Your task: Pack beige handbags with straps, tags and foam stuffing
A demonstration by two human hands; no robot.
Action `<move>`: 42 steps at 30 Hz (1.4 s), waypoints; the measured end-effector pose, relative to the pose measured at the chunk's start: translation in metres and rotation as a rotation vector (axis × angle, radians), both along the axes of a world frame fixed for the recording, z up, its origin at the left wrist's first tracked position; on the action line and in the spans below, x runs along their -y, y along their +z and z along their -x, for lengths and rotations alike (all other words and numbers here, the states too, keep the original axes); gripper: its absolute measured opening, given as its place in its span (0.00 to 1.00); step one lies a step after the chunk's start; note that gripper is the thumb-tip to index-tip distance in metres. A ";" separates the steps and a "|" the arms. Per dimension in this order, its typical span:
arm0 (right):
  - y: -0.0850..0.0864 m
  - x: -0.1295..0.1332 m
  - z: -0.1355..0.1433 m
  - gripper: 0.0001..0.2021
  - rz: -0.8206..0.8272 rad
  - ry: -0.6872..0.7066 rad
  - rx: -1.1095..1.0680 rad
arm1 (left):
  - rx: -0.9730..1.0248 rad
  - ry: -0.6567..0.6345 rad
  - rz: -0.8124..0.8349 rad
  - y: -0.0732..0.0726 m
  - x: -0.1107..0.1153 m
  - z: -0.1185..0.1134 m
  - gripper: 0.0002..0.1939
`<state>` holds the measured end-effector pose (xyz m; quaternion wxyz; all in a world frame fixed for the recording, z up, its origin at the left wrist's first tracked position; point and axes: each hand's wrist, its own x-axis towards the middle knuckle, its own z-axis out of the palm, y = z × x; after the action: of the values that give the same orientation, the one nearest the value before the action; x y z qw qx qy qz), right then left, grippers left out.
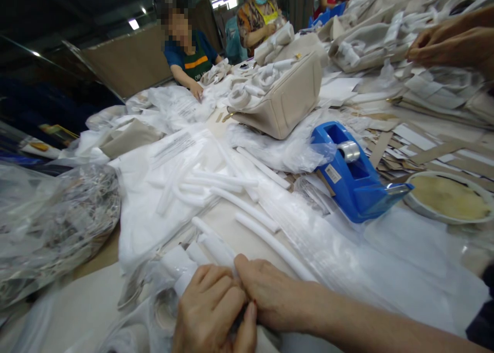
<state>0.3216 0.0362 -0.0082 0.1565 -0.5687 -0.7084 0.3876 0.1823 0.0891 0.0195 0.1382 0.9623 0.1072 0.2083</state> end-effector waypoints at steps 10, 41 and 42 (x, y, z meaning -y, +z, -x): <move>0.005 -0.002 0.003 0.11 -0.088 0.107 0.232 | 0.078 0.634 -0.292 -0.009 -0.036 0.031 0.18; 0.045 -0.009 0.017 0.21 0.300 -0.102 0.080 | -0.002 0.629 -0.231 -0.022 -0.038 0.029 0.15; 0.044 -0.009 0.017 0.21 0.272 -0.088 0.087 | -0.010 0.631 -0.235 -0.022 -0.038 0.029 0.15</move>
<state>0.3048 0.0452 0.0355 0.0640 -0.6314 -0.6299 0.4477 0.1531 0.1273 -0.0030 -0.0454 0.8919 0.3759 0.2472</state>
